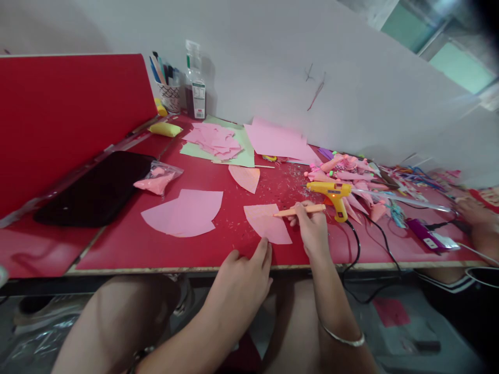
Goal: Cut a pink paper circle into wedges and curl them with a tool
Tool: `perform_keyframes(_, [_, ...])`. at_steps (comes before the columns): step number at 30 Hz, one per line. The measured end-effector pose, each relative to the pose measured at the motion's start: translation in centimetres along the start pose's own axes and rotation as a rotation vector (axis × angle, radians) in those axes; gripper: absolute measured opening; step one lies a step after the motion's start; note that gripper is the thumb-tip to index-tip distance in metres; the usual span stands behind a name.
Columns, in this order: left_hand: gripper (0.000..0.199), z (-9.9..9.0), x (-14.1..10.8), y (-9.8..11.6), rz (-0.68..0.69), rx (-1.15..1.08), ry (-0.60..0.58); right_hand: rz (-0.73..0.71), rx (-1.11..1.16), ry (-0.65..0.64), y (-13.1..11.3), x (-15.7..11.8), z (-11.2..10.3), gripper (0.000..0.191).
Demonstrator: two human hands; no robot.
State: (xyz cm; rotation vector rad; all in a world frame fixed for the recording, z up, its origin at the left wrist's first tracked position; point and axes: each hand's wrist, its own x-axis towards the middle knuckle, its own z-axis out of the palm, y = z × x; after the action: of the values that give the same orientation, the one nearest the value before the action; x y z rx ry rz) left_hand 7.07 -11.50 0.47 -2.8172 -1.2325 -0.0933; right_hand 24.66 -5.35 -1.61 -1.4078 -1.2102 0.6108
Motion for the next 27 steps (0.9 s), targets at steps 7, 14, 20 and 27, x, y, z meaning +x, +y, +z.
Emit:
perform_keyframes(7, [0.044,0.1,0.1,0.1,-0.001,-0.005,0.010,-0.027,-0.021,0.024,0.4,0.3,0.1,0.021])
perform_keyframes(14, [0.043,0.0,0.1,-0.3,-0.048,-0.013,0.019,-0.121,-0.011,0.072,-0.2,0.1,0.2,0.016])
perform_keyframes(20, [0.050,-0.2,0.2,-1.1,-0.099,0.024,0.005,-0.042,0.156,-0.072,-1.0,-0.7,0.5,0.018])
perform_keyframes(27, [0.048,0.1,0.4,-1.0,-0.042,0.011,0.013,0.027,0.131,-0.258,-1.7,-1.1,0.7,0.018])
